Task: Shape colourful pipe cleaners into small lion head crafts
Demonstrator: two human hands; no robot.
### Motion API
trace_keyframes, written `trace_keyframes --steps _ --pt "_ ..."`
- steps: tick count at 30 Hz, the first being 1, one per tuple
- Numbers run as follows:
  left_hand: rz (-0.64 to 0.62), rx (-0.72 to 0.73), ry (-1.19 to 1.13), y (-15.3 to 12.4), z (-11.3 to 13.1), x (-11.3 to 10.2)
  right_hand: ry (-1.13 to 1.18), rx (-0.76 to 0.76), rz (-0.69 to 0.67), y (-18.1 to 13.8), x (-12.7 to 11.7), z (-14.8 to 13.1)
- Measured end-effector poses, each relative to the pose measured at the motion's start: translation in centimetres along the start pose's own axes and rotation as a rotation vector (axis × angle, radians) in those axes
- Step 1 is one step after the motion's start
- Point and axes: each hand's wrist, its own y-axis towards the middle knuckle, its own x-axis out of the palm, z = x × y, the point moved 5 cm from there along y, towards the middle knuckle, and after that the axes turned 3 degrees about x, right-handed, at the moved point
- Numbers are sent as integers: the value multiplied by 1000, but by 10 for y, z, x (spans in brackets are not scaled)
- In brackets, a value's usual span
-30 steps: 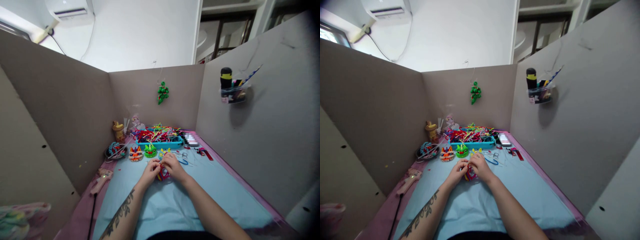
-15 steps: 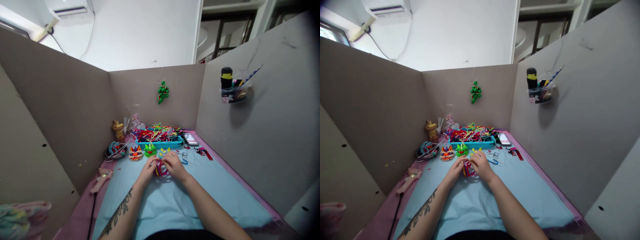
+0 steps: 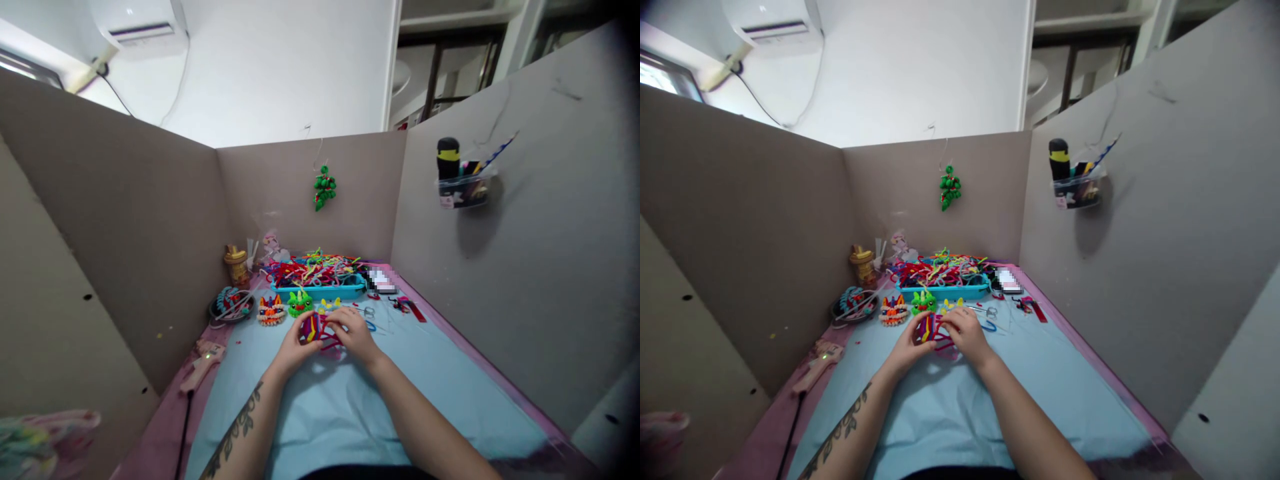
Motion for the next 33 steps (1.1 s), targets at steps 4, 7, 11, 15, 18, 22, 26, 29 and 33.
trace_keyframes --steps 4,7,11,15,18,22,26,29,33 --pt "-80 31 121 -1 7 2 52 48 -54 4 -2 5" --pt "-122 77 174 -3 11 2 105 107 -85 6 -1 8" --pt "-197 90 186 -5 12 1 149 179 -146 7 -1 13" --pt "-242 72 159 -5 7 1 229 280 -224 5 2 19" --pt "-122 93 148 0 3 -5 271 325 -177 4 4 21" --pt "315 156 333 2 5 -25 266 412 71 2 5 24" --pt "355 77 268 0 7 -18 248 437 221 -2 13 22" --pt "300 11 36 0 8 -5 244 437 225 -4 22 20" --pt "379 -70 -208 1 2 -3 219 400 204 -6 30 16"
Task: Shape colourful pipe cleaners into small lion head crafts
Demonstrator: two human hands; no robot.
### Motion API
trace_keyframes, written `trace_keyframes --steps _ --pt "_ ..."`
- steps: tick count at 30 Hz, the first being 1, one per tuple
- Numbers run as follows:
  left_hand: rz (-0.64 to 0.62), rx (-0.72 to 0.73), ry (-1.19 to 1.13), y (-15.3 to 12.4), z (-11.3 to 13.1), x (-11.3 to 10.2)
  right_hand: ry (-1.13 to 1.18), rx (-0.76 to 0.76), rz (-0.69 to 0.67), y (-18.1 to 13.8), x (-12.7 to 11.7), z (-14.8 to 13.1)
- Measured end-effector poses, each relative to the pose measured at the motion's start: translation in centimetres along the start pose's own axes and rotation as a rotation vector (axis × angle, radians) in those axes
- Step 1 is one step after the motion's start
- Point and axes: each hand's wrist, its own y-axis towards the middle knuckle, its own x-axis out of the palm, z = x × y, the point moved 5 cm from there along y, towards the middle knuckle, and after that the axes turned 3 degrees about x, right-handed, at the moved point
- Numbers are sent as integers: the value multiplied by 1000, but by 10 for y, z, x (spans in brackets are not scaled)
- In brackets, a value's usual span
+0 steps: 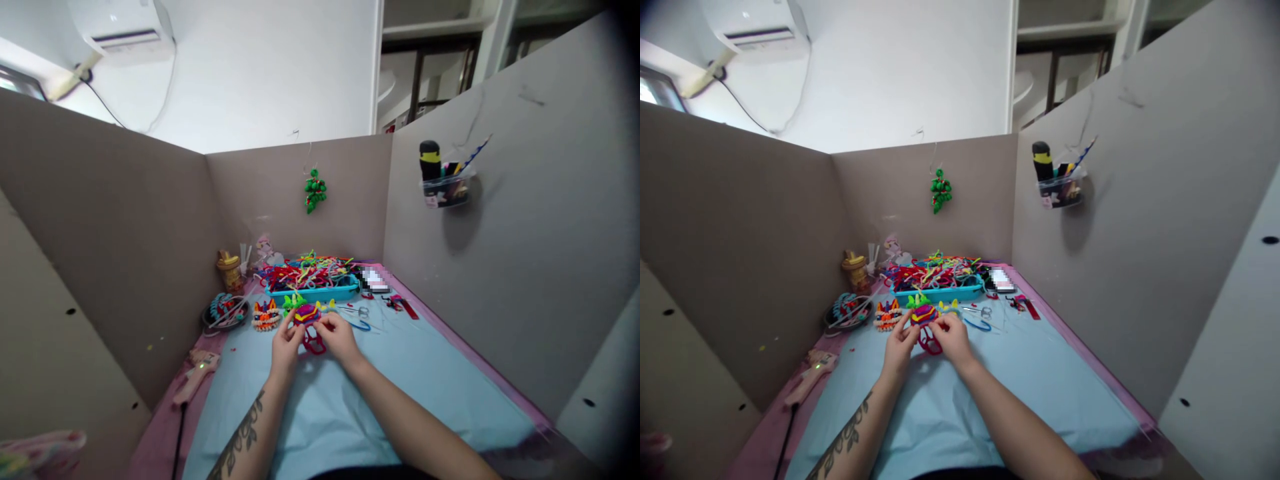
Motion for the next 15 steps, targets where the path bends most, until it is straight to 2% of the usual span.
trace_keyframes --steps 7,12,15 --pt "88 -48 -22 5 -5 -10 -208 -185 42 -9 2 -15" --pt "60 -76 -43 3 -4 -6 -312 -256 -49 -13 8 -20" --pt "33 -81 -24 2 -6 -3 -321 -265 -52 -13 8 -19"
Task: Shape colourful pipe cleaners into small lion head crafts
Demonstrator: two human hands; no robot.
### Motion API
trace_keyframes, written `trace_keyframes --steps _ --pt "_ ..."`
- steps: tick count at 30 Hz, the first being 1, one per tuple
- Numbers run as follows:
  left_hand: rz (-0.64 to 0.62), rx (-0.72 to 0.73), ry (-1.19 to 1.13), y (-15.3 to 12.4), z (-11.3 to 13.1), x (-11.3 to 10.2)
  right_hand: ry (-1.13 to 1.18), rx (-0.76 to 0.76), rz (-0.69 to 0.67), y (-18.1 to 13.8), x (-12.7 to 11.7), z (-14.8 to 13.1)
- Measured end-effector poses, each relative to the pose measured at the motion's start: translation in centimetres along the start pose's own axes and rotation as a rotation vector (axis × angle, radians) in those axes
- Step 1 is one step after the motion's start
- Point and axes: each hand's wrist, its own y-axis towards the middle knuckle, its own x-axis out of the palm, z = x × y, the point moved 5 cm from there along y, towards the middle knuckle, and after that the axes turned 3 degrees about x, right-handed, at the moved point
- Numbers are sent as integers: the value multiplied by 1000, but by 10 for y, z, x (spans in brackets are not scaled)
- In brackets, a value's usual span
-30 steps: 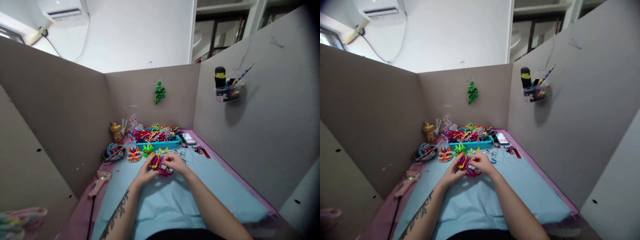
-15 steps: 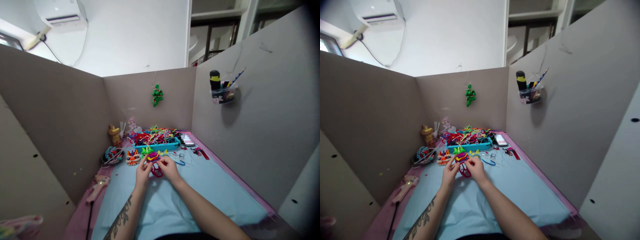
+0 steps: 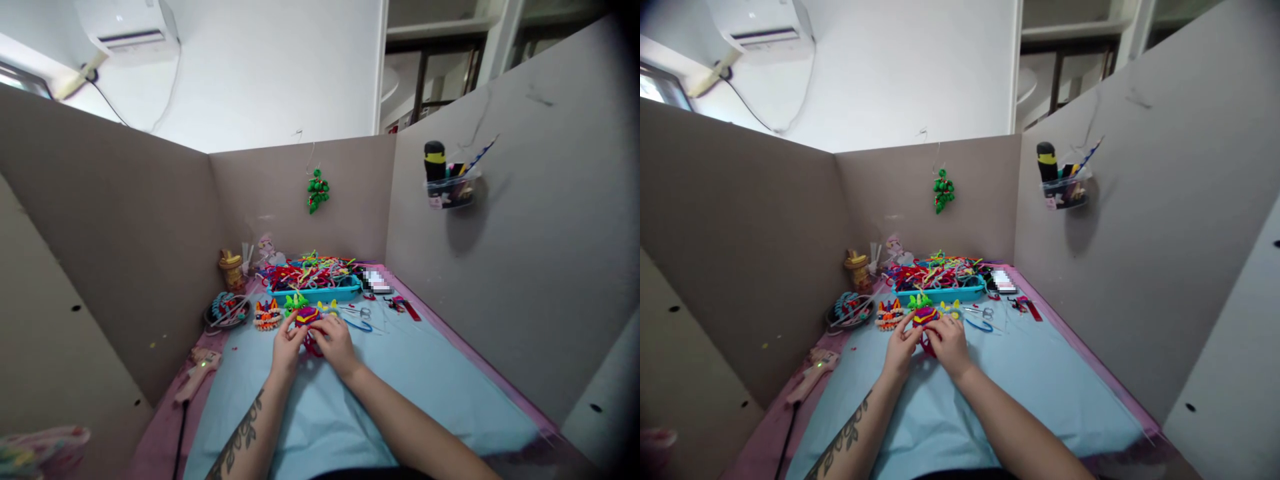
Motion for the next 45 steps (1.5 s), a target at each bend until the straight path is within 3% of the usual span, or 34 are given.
trace_keyframes --steps 11,22,31,39,45 --pt "-95 51 55 4 -8 -2 -45 -110 -138 6 -6 -3" --pt "-64 25 23 0 4 1 68 -67 -65 6 -5 6" --pt "-93 -47 79 -1 0 4 -73 -213 -94 0 -3 -5" --pt "-124 -67 12 -2 -3 4 -119 -161 -102 2 -3 -2" --pt "-135 148 180 -5 5 7 -39 -67 -103 3 -3 2"
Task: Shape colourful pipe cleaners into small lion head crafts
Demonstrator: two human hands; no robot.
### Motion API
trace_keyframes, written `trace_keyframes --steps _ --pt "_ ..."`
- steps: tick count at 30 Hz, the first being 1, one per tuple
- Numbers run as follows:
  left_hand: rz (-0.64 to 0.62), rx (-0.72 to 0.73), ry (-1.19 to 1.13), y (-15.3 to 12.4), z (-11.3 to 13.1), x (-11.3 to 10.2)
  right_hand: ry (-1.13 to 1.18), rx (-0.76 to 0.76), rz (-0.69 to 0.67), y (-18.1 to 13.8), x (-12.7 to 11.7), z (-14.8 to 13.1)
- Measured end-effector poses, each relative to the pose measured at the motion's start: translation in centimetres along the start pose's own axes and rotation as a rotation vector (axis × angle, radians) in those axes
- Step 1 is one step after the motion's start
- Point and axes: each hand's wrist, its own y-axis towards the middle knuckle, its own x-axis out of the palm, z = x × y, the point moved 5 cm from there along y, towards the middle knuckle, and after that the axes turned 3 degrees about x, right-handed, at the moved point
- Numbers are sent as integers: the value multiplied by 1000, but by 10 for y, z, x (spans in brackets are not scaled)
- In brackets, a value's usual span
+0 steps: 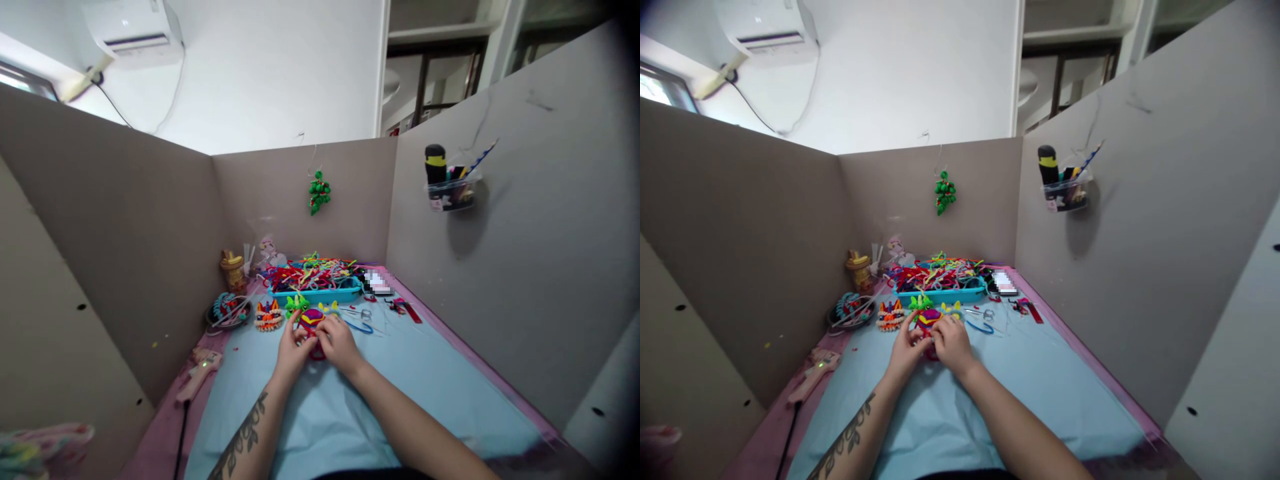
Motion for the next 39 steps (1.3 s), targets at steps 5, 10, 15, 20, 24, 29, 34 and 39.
trace_keyframes --steps 5,10,15,20,24,29,34,39 --pt "69 53 110 -2 5 0 37 19 6 0 0 0" --pt "115 46 35 -1 -1 -2 77 31 14 0 4 0" --pt "133 11 -84 0 -5 -2 48 24 13 -1 6 -4" --pt "184 -60 -196 0 -8 -2 -18 -45 28 -1 2 -14" --pt "217 -100 -247 0 -10 -2 -132 -94 32 -3 3 -19" --pt "233 -142 -251 0 -11 -2 -185 -131 58 -6 5 -17" --pt "166 -160 -223 3 -7 -5 -101 -78 82 -5 4 -7" --pt "114 -162 -213 6 -3 -9 -58 -104 43 -4 3 -8"
